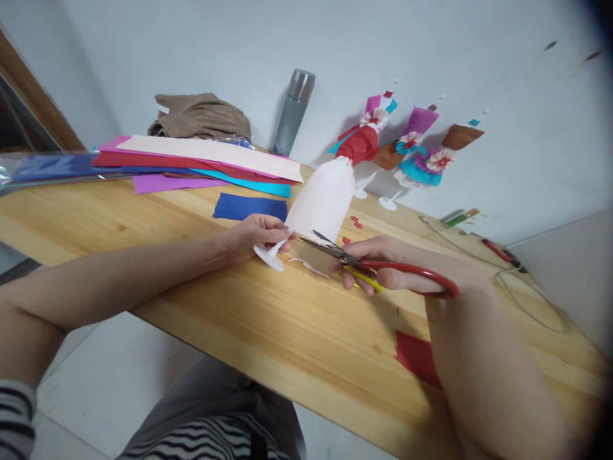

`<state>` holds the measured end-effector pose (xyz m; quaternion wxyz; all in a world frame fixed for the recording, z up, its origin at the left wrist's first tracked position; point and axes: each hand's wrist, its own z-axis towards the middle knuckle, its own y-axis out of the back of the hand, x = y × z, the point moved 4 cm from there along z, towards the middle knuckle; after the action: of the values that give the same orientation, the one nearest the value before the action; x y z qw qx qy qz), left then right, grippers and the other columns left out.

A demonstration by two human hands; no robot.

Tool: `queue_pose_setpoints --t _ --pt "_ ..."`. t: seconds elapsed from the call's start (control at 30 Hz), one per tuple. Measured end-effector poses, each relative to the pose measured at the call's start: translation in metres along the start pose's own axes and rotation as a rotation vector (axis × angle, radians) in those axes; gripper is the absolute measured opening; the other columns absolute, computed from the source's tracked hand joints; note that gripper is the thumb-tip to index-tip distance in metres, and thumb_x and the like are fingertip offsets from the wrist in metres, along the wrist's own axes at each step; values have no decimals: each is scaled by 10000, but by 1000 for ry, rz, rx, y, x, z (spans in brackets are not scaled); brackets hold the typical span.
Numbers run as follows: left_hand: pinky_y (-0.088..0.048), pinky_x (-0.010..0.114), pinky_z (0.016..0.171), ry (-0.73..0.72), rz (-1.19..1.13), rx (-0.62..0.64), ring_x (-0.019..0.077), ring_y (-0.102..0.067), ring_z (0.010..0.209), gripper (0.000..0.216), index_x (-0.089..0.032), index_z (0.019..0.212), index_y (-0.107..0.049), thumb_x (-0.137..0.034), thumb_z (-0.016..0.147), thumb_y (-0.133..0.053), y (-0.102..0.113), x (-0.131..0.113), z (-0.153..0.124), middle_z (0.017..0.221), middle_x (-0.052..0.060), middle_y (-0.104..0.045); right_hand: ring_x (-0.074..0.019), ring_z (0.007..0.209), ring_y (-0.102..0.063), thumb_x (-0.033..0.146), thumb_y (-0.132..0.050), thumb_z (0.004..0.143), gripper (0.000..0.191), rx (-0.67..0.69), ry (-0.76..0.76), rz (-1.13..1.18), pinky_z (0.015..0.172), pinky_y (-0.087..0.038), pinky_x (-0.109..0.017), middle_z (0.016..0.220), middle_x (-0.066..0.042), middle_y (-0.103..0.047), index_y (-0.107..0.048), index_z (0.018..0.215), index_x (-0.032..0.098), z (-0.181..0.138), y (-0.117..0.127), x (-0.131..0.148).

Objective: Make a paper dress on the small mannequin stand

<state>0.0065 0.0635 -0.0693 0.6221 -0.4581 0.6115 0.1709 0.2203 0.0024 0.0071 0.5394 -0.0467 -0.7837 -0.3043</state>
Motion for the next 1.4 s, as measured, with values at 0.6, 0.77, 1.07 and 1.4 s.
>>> queue_pose_setpoints --t 0.6,0.77,1.07,1.4 --pt "-329 179 448 -75 113 -74 64 -499 480 275 -114 673 -698 -345 610 -832 0 -3 -3 618 32 -679 -129 684 -509 750 -535 857 709 -59 -35 -36 588 -452 -243 878 -71 -583 -640 1168 122 -1 -5 11" --pt "-310 179 442 -84 153 -69 55 -465 464 261 -117 669 -689 -342 615 -810 -2 -5 -4 612 29 -674 -120 671 -497 741 -534 864 707 -58 -42 -39 575 -445 -230 858 -58 -571 -644 1159 109 1 -5 13" --pt "-351 165 488 -61 213 -131 58 -503 526 168 -140 685 -685 -288 675 -764 -8 -14 -16 641 8 -691 -109 607 -444 764 -472 880 703 -66 -39 -134 540 -386 -235 748 3 -492 -645 1146 136 -3 -2 10" --pt "-367 170 488 -60 227 -159 64 -517 529 183 -136 694 -686 -295 668 -772 -7 -16 -18 651 16 -697 -106 611 -404 745 -477 892 651 -106 23 -202 534 -326 -242 735 10 -488 -674 1054 146 -1 -1 17"
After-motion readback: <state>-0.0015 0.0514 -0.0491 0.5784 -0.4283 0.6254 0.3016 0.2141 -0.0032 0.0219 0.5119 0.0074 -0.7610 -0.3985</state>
